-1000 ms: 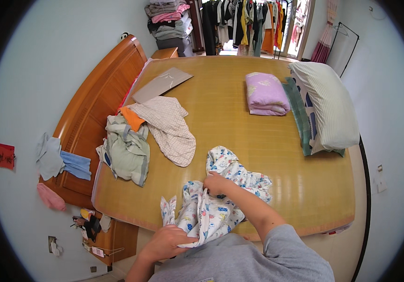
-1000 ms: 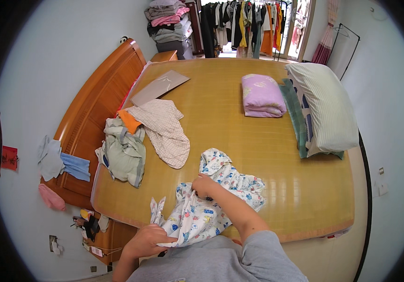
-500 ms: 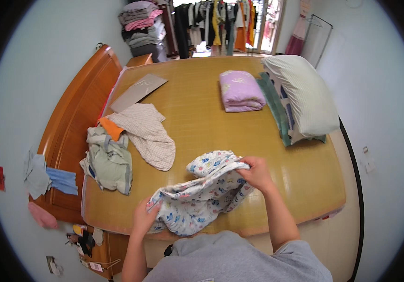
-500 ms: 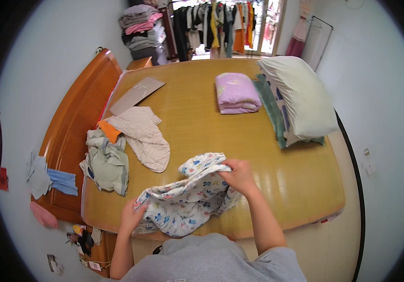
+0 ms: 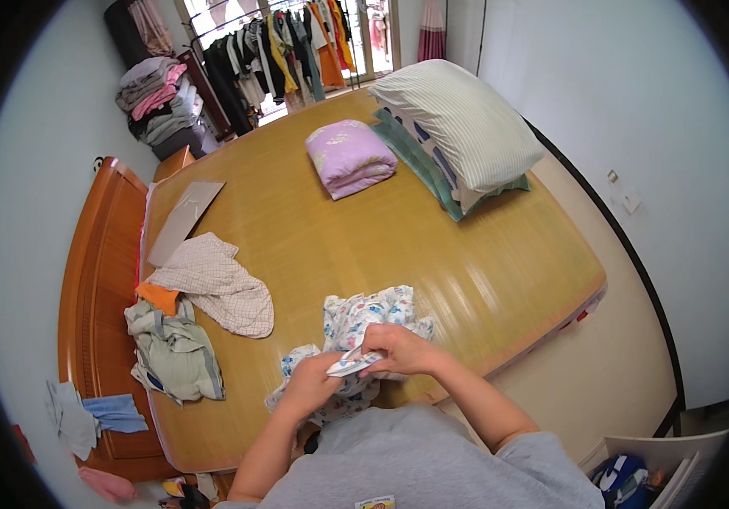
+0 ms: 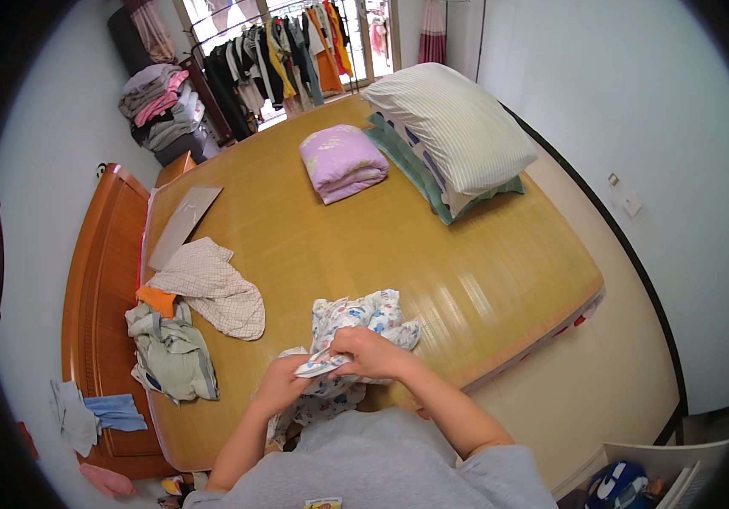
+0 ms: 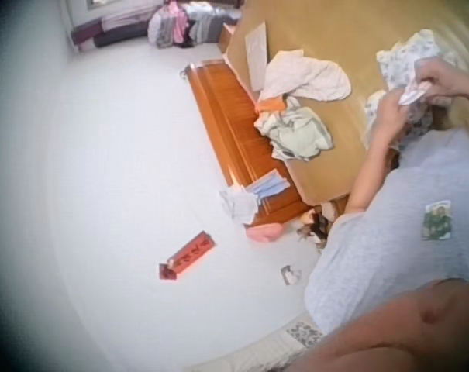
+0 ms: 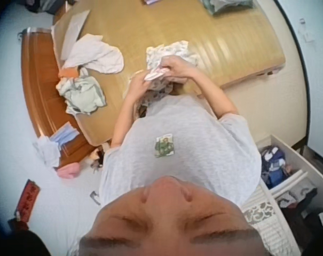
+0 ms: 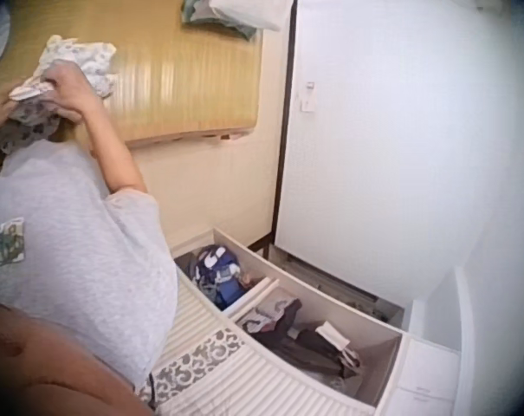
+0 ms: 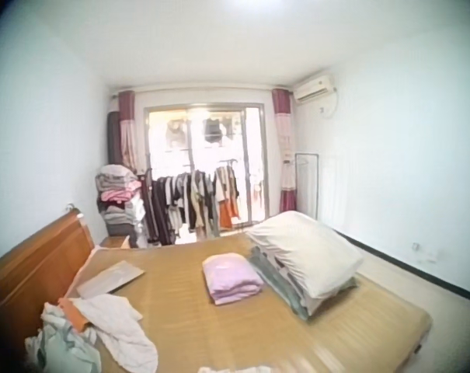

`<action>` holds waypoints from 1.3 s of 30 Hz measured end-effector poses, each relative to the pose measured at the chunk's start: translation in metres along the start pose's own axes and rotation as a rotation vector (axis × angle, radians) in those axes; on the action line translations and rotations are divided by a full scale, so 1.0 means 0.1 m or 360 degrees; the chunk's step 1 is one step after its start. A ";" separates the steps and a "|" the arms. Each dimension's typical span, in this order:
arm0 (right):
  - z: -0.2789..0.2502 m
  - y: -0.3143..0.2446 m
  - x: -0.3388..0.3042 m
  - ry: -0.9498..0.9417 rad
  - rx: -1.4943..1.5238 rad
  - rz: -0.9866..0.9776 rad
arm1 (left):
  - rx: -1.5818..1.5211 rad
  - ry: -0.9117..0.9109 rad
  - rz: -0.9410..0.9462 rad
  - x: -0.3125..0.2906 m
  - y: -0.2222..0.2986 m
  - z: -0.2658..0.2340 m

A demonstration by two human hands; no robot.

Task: The person folds a purple floral quilt, a white quilt with blue patterns, and an orange blanket with a rabbit design on a bed.

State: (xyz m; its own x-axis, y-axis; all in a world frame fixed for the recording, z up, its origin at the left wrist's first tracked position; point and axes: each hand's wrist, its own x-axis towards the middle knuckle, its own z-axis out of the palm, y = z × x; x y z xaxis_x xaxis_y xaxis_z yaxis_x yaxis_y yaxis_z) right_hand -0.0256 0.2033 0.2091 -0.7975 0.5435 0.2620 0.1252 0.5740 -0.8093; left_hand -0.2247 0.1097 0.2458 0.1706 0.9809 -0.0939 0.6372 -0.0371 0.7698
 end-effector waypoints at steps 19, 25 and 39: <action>-0.20 1.31 -0.73 0.0618 -0.0588 0.0675 | -0.0206 0.0005 -0.0012 -0.70 -0.03 -0.42; -0.64 1.01 0.01 0.0679 -0.0623 0.0345 | 0.0002 -0.0375 0.0145 -0.67 0.02 -0.34; 0.88 0.84 0.73 -0.1235 -0.0745 -0.0472 | 0.0072 -0.0538 0.0031 -0.93 0.09 -0.23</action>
State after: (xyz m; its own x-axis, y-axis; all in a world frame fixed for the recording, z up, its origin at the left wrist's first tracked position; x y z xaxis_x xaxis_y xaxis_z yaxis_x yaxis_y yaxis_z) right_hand -0.1247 0.2375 0.1139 -0.9828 -0.1254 -0.1356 -0.0558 0.9015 -0.4292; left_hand -0.2519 0.0227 0.2759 0.4176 0.8613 -0.2894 0.6627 -0.0709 0.7455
